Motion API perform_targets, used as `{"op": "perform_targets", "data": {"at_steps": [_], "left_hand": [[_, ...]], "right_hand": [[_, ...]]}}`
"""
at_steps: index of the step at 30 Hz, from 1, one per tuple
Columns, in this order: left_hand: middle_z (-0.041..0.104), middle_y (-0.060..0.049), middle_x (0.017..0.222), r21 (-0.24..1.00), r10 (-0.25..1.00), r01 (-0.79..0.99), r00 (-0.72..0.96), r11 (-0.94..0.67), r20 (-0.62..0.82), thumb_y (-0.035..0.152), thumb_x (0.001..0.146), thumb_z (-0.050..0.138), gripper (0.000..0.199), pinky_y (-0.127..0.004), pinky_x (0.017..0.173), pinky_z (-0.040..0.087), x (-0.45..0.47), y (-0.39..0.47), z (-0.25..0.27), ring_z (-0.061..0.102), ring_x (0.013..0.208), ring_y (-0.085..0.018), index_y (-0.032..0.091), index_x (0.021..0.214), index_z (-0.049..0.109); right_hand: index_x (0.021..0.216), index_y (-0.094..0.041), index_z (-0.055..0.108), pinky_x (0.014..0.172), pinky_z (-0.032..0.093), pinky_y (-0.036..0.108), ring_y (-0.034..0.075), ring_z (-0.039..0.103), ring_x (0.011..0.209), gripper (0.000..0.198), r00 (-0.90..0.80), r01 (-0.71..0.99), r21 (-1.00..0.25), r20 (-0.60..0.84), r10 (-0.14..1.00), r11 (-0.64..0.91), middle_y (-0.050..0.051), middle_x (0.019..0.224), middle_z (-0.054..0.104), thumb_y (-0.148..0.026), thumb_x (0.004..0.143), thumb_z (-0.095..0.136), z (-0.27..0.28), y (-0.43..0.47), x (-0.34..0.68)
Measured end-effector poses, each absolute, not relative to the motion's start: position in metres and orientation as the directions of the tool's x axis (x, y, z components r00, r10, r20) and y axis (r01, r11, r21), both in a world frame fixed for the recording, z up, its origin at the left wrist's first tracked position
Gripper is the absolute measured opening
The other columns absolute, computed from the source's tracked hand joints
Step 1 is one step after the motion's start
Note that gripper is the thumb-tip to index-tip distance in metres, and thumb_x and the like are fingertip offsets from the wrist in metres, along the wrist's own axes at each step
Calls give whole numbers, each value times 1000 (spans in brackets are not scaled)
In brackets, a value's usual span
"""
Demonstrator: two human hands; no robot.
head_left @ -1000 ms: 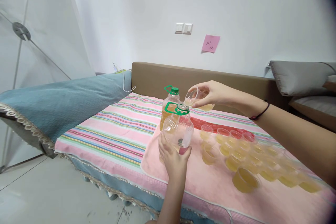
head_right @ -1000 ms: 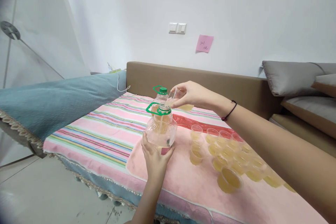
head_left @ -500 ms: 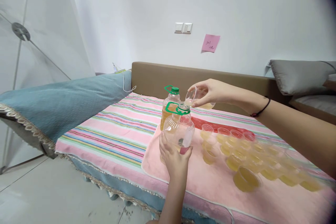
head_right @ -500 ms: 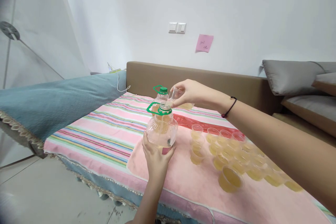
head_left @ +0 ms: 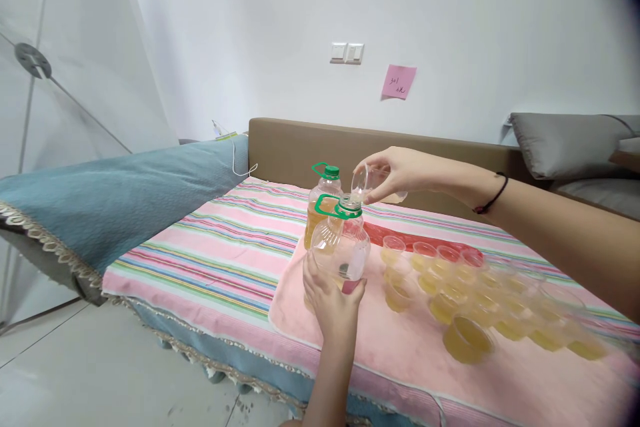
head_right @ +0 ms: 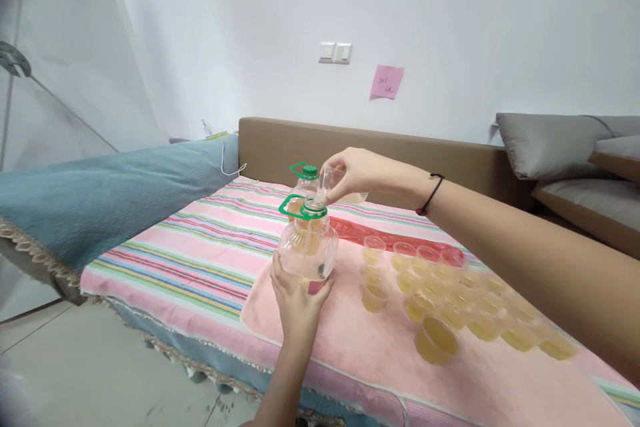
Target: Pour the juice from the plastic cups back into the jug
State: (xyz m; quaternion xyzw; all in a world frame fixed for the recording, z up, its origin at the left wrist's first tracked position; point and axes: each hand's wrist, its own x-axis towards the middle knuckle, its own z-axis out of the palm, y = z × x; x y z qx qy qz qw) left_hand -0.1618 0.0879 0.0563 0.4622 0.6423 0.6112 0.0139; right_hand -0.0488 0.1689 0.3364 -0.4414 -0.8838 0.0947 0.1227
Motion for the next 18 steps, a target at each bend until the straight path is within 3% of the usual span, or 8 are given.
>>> {"op": "perform_targets", "data": {"at_steps": [11,18], "left_hand": [[38,-24,149,802,613,572,-575,-172,542,28,65,87,117,-57,112,38,-162,89,56,39,141,-39,21,153,12],[38,-23,149,789,610,588,-564,-176,556,30,65,87,118,-57,110,39,-162,88,57,41,140,-40,24,154,10]], "right_hand": [[104,-25,74,65,44,33,23,62,82,53,-619,766,-130,115,777,630,4,92,68,-54,61,81,344,173,-57],[100,-26,74,68,44,34,26,64,89,45,-647,760,-8,87,758,650,3,95,69,-40,59,85,354,167,-73]]}}
